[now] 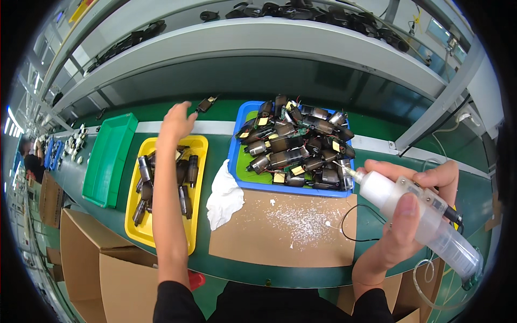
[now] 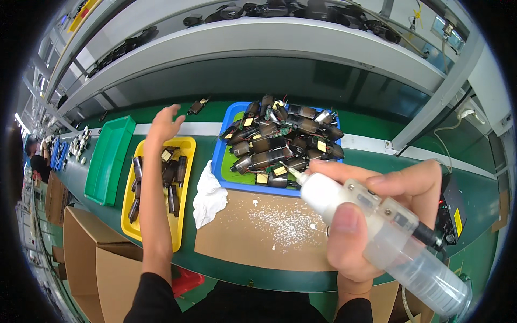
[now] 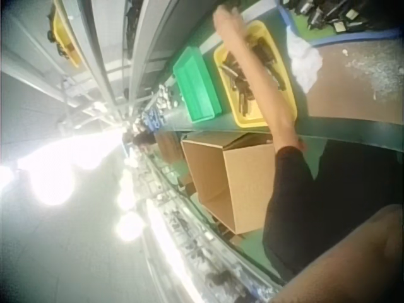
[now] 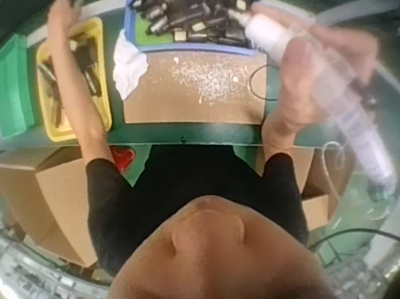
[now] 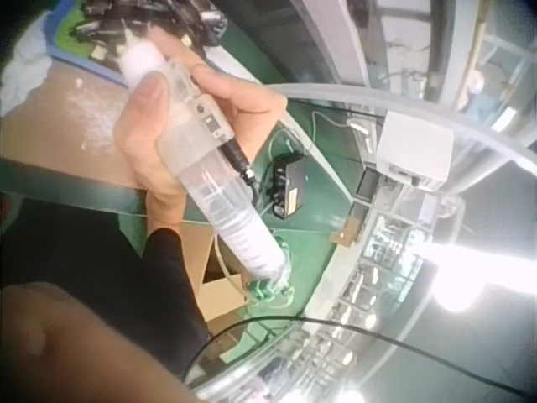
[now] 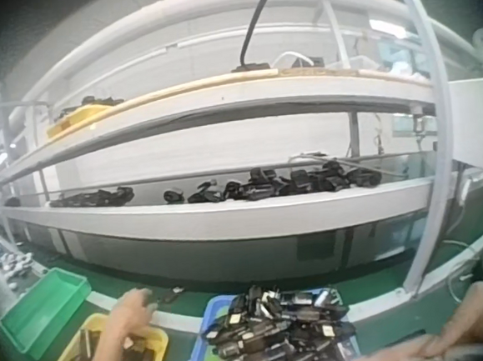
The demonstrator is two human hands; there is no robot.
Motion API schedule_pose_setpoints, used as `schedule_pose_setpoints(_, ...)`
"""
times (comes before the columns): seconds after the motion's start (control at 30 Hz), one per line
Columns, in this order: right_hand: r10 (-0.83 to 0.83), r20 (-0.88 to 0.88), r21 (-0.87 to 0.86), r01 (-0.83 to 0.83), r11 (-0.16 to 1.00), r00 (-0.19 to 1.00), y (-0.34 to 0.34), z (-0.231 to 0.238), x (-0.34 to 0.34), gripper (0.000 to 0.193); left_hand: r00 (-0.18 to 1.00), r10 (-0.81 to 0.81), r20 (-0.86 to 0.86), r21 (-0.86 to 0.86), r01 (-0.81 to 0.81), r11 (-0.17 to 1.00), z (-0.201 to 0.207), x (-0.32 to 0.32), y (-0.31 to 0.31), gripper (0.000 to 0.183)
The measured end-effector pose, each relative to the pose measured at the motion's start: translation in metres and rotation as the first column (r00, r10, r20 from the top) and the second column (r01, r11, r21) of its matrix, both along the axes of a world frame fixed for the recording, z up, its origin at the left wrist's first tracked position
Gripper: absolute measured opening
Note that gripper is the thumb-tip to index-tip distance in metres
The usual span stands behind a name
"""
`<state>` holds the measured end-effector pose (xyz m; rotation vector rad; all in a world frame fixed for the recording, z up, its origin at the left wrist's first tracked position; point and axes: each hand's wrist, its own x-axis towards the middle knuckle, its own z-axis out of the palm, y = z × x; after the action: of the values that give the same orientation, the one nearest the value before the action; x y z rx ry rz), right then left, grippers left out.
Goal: The person repeatedly picks up small black cylindrical components with wires from a blue tray. Using a syringe-like tool, they apply a white substance to the interior of each component. After application, the component is placed into a yellow tray. The process is repeated for multiple units throughout the clip.
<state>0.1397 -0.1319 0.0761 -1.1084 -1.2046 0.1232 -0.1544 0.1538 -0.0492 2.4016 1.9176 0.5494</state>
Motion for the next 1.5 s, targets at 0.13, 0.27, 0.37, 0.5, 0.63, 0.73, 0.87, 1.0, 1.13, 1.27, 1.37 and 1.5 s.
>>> schedule_pose_setpoints(0.13, 0.116, -0.177, 0.043, -0.11, 0.993, 0.977, -0.001, 0.0, 0.006, 0.043, 0.983, 0.072, -0.171, -0.182, -0.103, 0.978, -0.041, 0.046, 0.082, 0.042)
schedule_pose_setpoints(0.27, 0.17, -0.217, 0.014, -0.172, 0.985, 0.961, -0.002, 0.0, 0.009, 0.043, 0.957, 0.196, -0.214, -0.112, -0.223, 0.968, -0.069, 0.059, 0.095, 0.042)
schedule_pose_setpoints(0.37, 0.134, -0.185, 0.019, -0.132, 0.991, 0.974, -0.003, 0.0, 0.011, 0.042, 0.989, 0.097, -0.111, -0.268, -0.124, 0.955, -0.045, 0.07, 0.084, 0.046)
schedule_pose_setpoints(0.5, 0.114, -0.159, 0.066, -0.105, 0.992, 0.981, -0.006, 0.0, 0.01, 0.041, 0.57, 0.041, 0.821, -0.353, 0.449, 0.821, 0.009, 0.087, 0.025, 0.045)
schedule_pose_setpoints(0.63, 0.111, -0.148, 0.046, -0.106, 0.993, 0.983, -0.01, 0.001, 0.007, 0.042, 0.085, 0.022, 0.996, -0.082, 0.81, 0.58, 0.056, 0.122, -0.054, 0.044)
schedule_pose_setpoints(0.73, 0.16, -0.151, 0.056, -0.153, 0.987, 0.975, -0.01, 0.003, 0.006, 0.041, -0.091, 0.151, 0.984, 0.038, 0.945, 0.326, 0.075, 0.144, -0.092, 0.054)
schedule_pose_setpoints(0.87, 0.132, -0.129, 0.065, -0.125, 0.99, 0.983, -0.01, 0.0, 0.003, 0.039, -0.242, 0.237, 0.941, 0.219, 0.968, 0.122, 0.078, 0.165, -0.135, 0.054)
schedule_pose_setpoints(1.0, 0.109, -0.196, 0.04, -0.103, 0.994, 0.975, -0.008, 0.004, -0.015, 0.047, -0.219, 0.227, 0.949, 0.224, 0.975, 0.004, 0.076, 0.162, -0.157, 0.07)
schedule_pose_setpoints(1.13, 0.153, -0.217, 0.021, -0.152, 0.988, 0.964, -0.008, 0.002, -0.016, 0.048, -0.173, 0.211, 0.962, 0.186, 0.981, -0.045, 0.079, 0.158, -0.157, 0.075)
schedule_pose_setpoints(1.27, 0.147, -0.183, 0.007, -0.149, 0.989, 0.972, -0.009, -0.001, -0.016, 0.049, -0.132, 0.144, 0.981, 0.127, 0.991, 0.046, 0.081, 0.156, -0.16, 0.077)
schedule_pose_setpoints(1.37, 0.145, -0.184, -0.003, -0.148, 0.989, 0.972, -0.011, -0.002, -0.017, 0.051, -0.091, 0.137, 0.986, 0.077, 0.992, 0.1, 0.084, 0.154, -0.164, 0.077)
schedule_pose_setpoints(1.5, 0.15, -0.2, -0.01, -0.155, 0.988, 0.968, -0.01, -0.003, -0.02, 0.053, -0.087, 0.107, 0.99, 0.075, 0.991, 0.112, 0.083, 0.153, -0.163, 0.078)
